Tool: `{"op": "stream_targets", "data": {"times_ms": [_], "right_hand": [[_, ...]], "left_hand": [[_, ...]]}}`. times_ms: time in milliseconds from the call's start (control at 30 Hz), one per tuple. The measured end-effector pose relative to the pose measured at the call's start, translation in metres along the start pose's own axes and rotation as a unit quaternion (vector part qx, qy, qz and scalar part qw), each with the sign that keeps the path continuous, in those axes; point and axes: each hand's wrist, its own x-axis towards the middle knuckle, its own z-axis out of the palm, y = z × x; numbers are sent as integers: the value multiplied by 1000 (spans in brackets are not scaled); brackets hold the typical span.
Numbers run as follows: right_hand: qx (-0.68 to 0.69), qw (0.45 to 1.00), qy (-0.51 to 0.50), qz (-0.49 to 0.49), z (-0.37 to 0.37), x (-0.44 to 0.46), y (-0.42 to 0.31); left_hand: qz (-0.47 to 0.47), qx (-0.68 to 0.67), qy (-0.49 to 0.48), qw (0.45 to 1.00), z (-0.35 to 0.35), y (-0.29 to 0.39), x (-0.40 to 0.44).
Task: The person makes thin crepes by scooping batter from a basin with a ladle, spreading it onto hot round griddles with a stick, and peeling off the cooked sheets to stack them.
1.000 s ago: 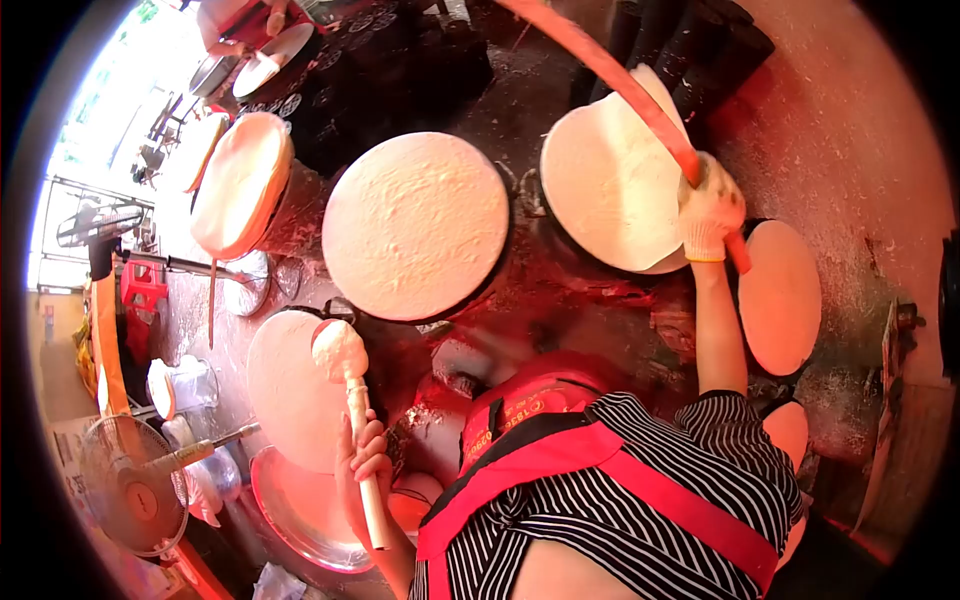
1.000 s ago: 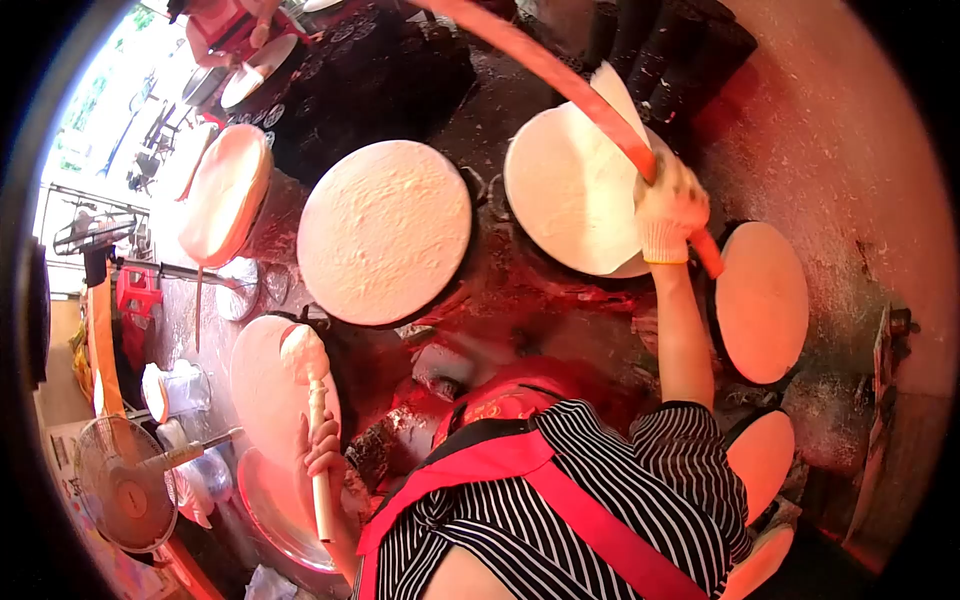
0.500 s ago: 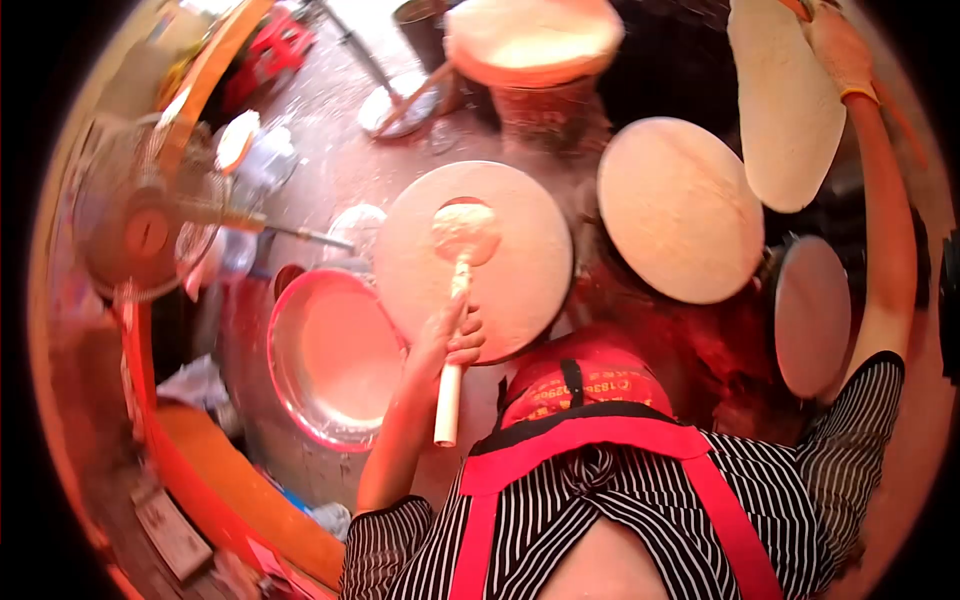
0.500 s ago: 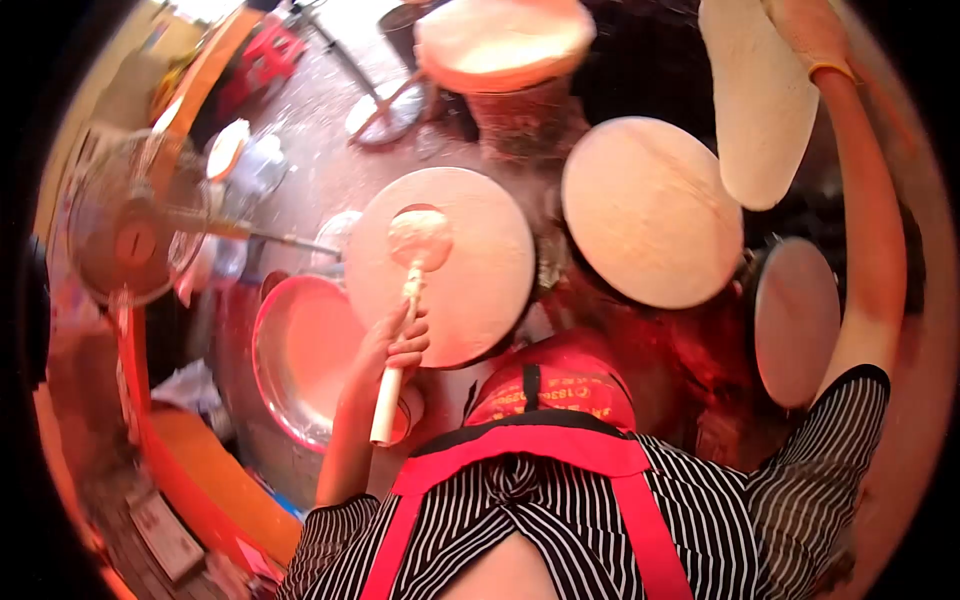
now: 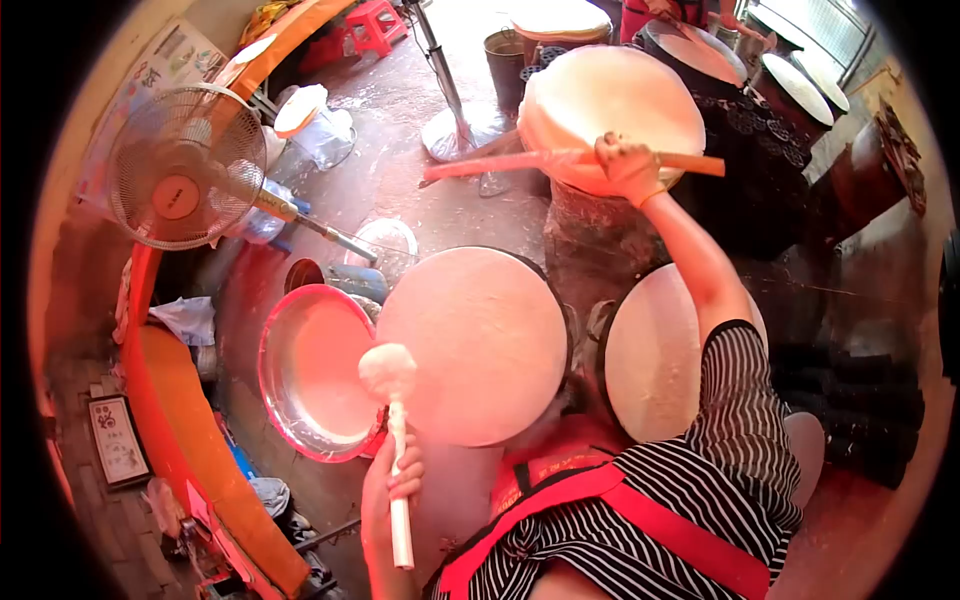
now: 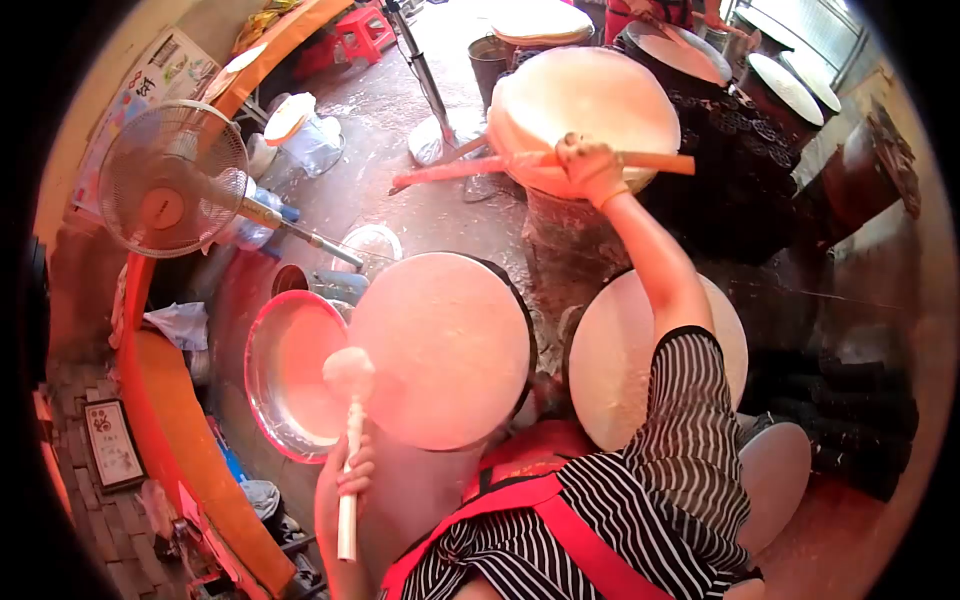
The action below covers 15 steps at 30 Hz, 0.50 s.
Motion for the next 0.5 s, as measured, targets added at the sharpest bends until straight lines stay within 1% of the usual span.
{"op": "stream_targets", "data": {"times_ms": [33,100,133,200,300,367,400,433,467,500], "right_hand": [[32,999,-1,10,7,-5,-8],[51,998,-38,13,15,-12,-16],[53,998,-37,18,16,-12,-19],[54,997,-34,31,14,-13,-26],[58,997,-4,60,11,-10,-47],[80,990,-5,116,-24,-17,-73],[117,981,-49,144,-51,-26,-87],[148,974,-38,170,-82,-43,-101],[194,964,-11,183,-113,-69,-116],[218,956,-21,197,-135,-104,-131]], "left_hand": [[18,6,7,1000,3,-4,-6],[52,15,19,998,5,-16,-16],[26,-29,-45,998,-7,-16,-20],[31,-10,-30,999,-19,-17,-26],[29,41,-4,999,-25,-18,-31],[16,96,-4,995,-30,-15,-31],[4,130,-11,991,-35,-11,-31],[-8,165,-20,986,-38,-8,-31],[-16,233,-14,972,-38,-6,-32],[-33,273,-17,961,-43,-2,-28]]}}
